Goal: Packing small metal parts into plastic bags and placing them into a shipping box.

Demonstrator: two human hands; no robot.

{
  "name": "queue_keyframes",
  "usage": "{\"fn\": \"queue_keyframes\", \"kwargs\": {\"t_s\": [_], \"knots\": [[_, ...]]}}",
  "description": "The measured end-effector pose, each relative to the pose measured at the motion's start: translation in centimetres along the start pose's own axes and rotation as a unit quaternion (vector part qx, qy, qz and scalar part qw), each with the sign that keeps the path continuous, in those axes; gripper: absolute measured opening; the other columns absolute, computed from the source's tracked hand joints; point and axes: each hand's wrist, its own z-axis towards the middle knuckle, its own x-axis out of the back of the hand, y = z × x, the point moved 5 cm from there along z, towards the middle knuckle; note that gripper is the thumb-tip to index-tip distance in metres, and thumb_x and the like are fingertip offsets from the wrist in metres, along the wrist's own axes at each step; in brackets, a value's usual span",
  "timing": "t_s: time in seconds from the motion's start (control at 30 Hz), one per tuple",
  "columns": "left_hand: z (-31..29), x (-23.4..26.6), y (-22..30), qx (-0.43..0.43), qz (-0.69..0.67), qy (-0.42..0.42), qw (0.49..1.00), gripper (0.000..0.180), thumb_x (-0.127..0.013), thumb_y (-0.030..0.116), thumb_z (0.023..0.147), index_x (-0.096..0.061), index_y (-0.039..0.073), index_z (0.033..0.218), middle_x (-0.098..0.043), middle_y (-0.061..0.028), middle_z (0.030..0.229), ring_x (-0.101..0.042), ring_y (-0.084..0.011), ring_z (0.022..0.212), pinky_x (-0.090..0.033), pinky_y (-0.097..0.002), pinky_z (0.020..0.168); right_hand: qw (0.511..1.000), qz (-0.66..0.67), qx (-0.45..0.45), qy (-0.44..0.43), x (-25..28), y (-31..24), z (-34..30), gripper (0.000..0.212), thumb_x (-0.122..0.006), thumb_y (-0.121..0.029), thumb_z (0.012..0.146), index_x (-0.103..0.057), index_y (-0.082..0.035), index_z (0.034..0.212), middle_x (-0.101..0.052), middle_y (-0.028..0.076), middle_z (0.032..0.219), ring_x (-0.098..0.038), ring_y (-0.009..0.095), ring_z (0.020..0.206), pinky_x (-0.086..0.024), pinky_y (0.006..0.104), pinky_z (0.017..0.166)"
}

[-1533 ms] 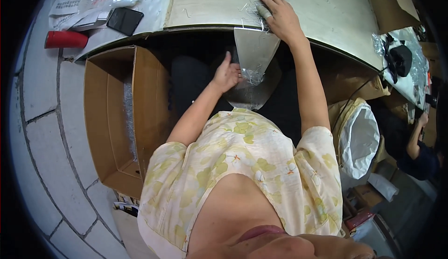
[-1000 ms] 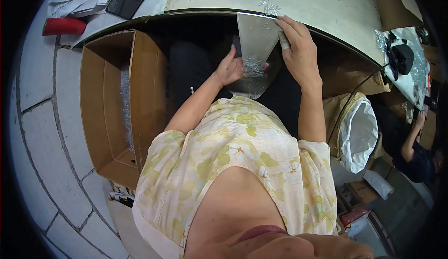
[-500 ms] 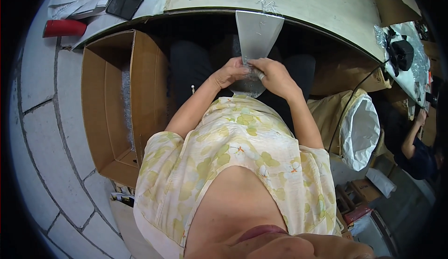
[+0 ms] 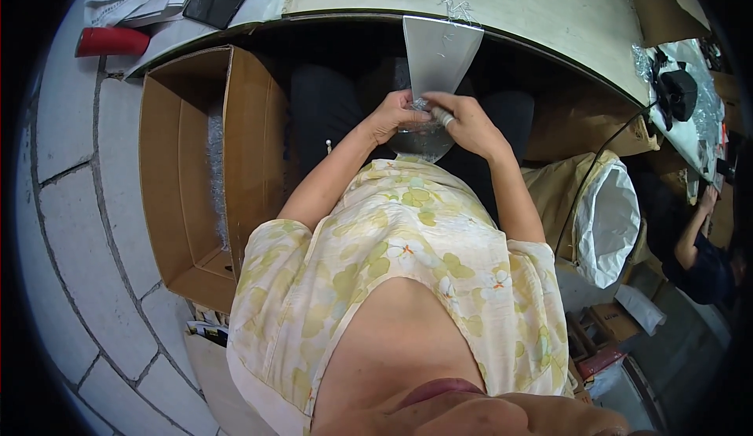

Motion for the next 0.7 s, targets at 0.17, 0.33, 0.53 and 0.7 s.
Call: {"fn": "queue_keyframes", "kwargs": {"t_s": [0.17,0.33,0.53,0.7], "knots": [[0.7,0.7,-0.8,-0.001,0.019,0.01,1.0,0.034,-0.074,0.005,0.078,-0.06,0.004,0.109,-0.066,-0.003,0.095,-0.066,-0.0124,0.086,-0.059,-0.0268,0.069,0.996,-0.074,0.014,0.043,0.3,0.1,0.8,0.032,-0.054,-0.002,0.089,-0.06,0.001,0.12,-0.067,0.019,0.109,-0.064,0.033,0.103,-0.048,0.0355,0.09],[-0.3,0.0,-1.8,0.112,0.005,-0.044,0.993,0.041,-0.063,0.031,0.092,-0.06,0.001,0.12,-0.068,-0.008,0.106,-0.067,-0.0134,0.09,-0.058,-0.0257,0.07,0.995,-0.031,0.043,0.087,1.7,0.8,1.2,0.03,-0.056,-0.004,0.09,-0.062,0.0,0.118,-0.069,0.015,0.105,-0.066,0.024,0.1,-0.049,0.0327,0.088],[-1.3,-0.8,2.1,0.042,0.033,-0.029,0.998,0.053,-0.042,0.04,0.102,-0.054,-0.006,0.126,-0.065,-0.0146,0.112,-0.068,-0.0182,0.094,-0.06,-0.0311,0.072,0.987,0.124,-0.004,0.104,4.8,0.3,0.0,0.032,-0.062,-0.013,0.092,-0.061,0.004,0.119,-0.069,0.013,0.104,-0.063,0.017,0.101,-0.048,0.029,0.091],[-1.6,-3.7,6.3,-0.034,-0.03,-0.085,0.995,0.055,-0.043,0.041,0.101,-0.052,-0.005,0.129,-0.063,-0.015,0.114,-0.068,-0.0206,0.094,-0.062,-0.0341,0.071,0.996,0.064,-0.013,0.062,3.3,0.1,0.3,0.031,-0.073,-0.015,0.083,-0.066,0.003,0.107,-0.069,0.008,0.09,-0.062,0.015,0.084,-0.049,0.029,0.08]]}}
